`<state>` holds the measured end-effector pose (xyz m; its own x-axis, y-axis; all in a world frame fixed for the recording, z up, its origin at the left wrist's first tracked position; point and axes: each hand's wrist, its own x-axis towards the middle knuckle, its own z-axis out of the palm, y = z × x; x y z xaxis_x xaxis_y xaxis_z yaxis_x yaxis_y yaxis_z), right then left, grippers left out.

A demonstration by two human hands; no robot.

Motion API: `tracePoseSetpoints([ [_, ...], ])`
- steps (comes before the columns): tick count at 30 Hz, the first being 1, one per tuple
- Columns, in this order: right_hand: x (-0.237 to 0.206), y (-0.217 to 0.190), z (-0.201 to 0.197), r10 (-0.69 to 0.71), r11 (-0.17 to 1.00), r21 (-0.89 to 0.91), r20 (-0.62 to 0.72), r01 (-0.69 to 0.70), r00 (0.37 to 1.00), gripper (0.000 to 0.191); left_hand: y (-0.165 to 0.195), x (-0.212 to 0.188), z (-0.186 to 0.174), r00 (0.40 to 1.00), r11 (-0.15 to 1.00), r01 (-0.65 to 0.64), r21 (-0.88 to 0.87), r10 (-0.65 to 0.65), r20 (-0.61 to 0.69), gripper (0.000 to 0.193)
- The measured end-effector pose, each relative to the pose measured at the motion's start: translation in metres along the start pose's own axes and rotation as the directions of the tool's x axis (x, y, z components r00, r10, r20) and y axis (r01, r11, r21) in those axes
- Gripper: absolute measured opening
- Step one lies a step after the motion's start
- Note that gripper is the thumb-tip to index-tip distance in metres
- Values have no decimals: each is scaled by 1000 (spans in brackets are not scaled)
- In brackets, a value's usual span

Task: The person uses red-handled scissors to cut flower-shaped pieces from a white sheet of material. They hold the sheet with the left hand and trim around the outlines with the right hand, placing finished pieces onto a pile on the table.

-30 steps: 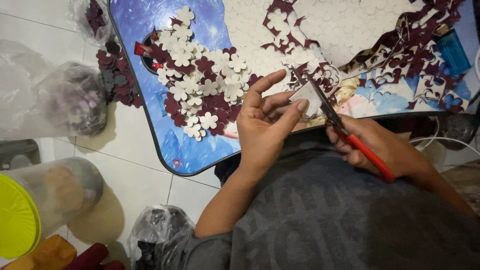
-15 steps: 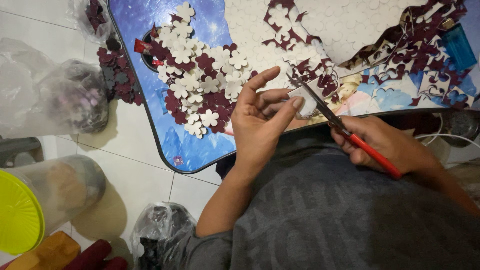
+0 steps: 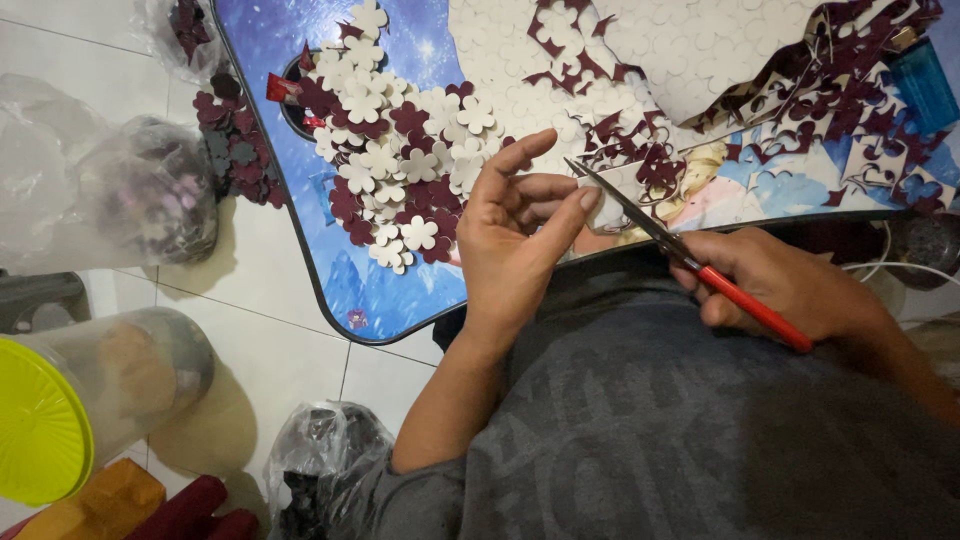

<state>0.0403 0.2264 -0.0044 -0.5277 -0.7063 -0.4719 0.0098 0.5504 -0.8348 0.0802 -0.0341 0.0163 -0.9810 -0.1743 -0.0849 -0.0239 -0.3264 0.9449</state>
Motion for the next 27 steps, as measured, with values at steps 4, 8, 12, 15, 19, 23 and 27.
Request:
tracePoseSetpoints([
  [4,-2,-2,-1,38,999,8,4,-38,999,76,-1,1,2,1000,998,-19,59,18,2,54],
  [8,1,-7,0,-114,993,6,-11,115,993,72,-1,-2,8,1000,999,14,-33,-13,14,56],
  [12,3,-13,7,-141,968,212,6,137,990,93,-4,-4,19,999,982,-29,-185,34,21,64],
  [15,6,-17,13,-149,940,307,-21,149,989,104,-8,-5,21,1000,975,-5,-221,12,29,62],
  [19,6,-21,20,-189,902,380,-79,205,979,116,-20,-7,25,996,979,46,-201,-29,85,44],
  [23,5,-21,29,-146,868,457,-142,196,979,121,-29,-7,31,994,976,68,-207,-48,97,28],
  [27,6,-16,33,-128,868,457,-175,196,976,125,-29,-8,37,986,935,161,-316,-138,95,24],
])
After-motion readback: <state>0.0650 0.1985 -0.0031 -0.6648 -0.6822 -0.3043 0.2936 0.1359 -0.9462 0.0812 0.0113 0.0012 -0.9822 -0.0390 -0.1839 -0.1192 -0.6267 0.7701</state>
